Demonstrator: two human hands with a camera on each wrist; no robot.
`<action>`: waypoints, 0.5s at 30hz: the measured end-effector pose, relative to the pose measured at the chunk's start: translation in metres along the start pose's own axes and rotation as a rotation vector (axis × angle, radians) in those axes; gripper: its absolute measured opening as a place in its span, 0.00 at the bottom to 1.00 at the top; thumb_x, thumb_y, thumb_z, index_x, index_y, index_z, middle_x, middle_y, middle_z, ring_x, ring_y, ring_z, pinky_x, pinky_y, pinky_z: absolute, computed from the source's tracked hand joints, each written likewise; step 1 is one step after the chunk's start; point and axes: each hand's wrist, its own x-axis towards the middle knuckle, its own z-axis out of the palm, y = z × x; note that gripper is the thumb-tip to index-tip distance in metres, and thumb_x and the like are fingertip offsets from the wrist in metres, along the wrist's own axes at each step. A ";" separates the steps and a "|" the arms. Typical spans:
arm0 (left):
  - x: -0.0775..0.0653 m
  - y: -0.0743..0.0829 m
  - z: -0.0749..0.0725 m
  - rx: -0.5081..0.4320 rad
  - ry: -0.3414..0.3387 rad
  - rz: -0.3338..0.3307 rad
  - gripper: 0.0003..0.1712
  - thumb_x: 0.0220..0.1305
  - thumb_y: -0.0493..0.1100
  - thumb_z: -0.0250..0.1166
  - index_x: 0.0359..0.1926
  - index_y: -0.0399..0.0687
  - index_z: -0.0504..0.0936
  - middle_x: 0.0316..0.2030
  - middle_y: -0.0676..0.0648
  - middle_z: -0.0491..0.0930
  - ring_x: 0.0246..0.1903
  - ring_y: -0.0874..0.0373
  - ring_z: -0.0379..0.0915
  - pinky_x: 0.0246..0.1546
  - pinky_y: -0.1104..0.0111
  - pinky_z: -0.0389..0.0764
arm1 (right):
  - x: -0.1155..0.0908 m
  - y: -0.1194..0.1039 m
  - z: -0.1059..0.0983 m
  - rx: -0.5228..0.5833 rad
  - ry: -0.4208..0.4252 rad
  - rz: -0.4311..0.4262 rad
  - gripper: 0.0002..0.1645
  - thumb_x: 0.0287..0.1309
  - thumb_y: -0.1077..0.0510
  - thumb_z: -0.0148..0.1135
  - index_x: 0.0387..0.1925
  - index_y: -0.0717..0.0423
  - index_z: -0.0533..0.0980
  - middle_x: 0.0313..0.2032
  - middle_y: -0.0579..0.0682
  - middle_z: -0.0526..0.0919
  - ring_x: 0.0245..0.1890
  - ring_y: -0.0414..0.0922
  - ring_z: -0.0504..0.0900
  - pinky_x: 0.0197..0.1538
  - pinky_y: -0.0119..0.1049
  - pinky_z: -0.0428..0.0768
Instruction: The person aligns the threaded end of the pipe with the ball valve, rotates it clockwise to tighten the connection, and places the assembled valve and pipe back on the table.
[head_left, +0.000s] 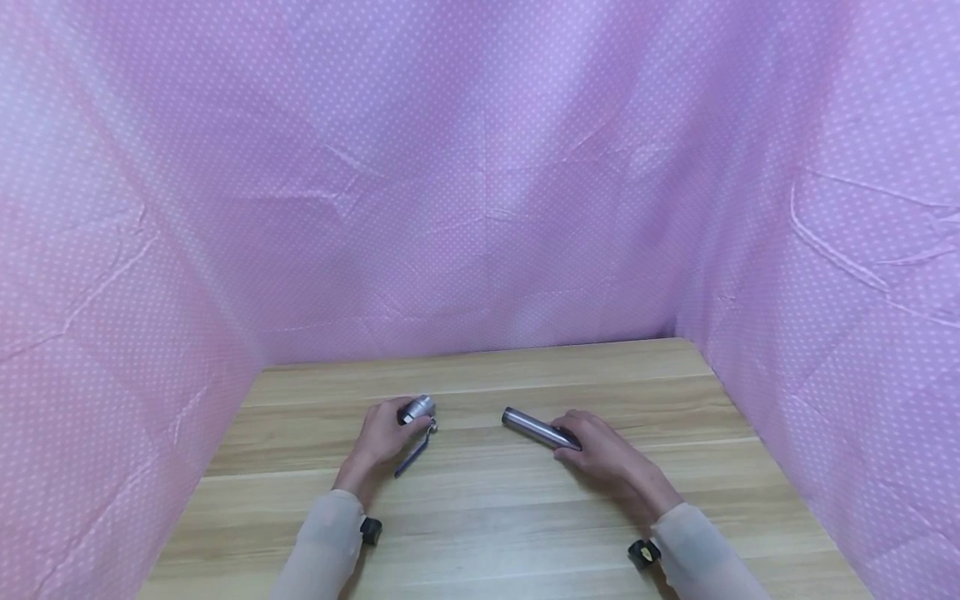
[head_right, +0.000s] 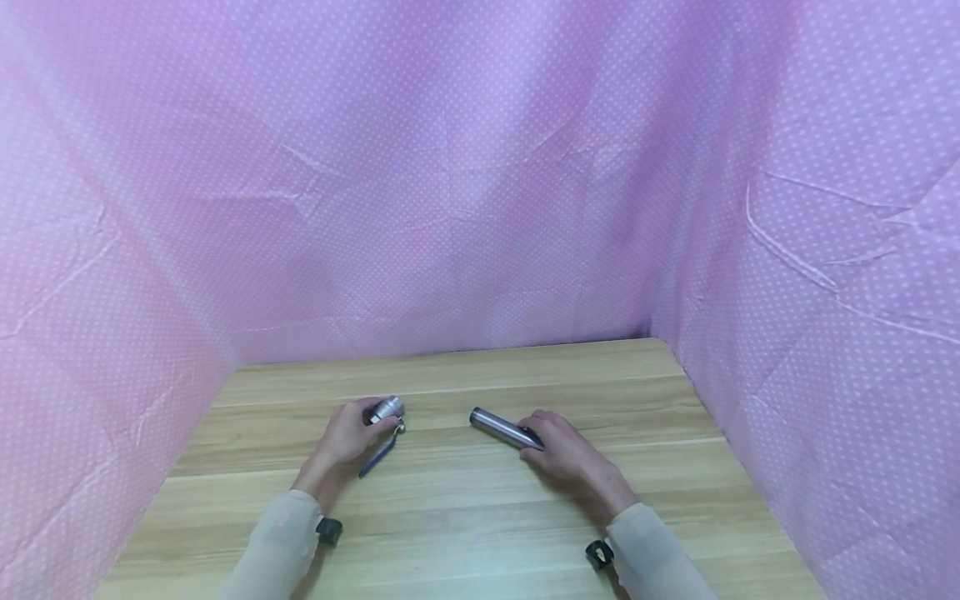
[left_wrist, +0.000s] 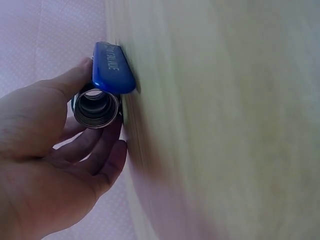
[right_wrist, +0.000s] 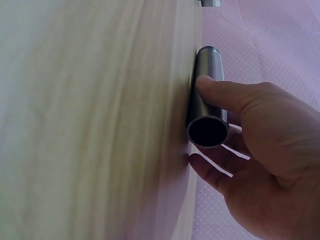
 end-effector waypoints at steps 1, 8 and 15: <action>0.000 0.001 0.000 -0.006 0.000 -0.009 0.26 0.73 0.49 0.80 0.67 0.45 0.89 0.54 0.38 0.94 0.49 0.47 0.90 0.56 0.50 0.94 | 0.000 0.000 0.000 0.007 0.001 0.008 0.23 0.70 0.54 0.79 0.62 0.55 0.86 0.48 0.42 0.89 0.47 0.38 0.84 0.54 0.37 0.90; -0.002 0.004 -0.001 -0.019 0.007 -0.030 0.23 0.74 0.46 0.78 0.64 0.42 0.90 0.51 0.39 0.94 0.45 0.49 0.88 0.50 0.56 0.91 | 0.000 -0.002 0.002 0.015 0.019 0.016 0.20 0.69 0.57 0.78 0.60 0.56 0.88 0.46 0.42 0.89 0.44 0.36 0.82 0.49 0.33 0.87; -0.005 0.009 -0.006 -0.043 0.008 -0.036 0.23 0.73 0.44 0.79 0.64 0.41 0.89 0.50 0.38 0.94 0.44 0.49 0.87 0.47 0.57 0.90 | -0.004 -0.006 -0.001 0.047 0.053 0.088 0.18 0.71 0.58 0.76 0.59 0.53 0.87 0.48 0.41 0.88 0.47 0.37 0.83 0.53 0.37 0.90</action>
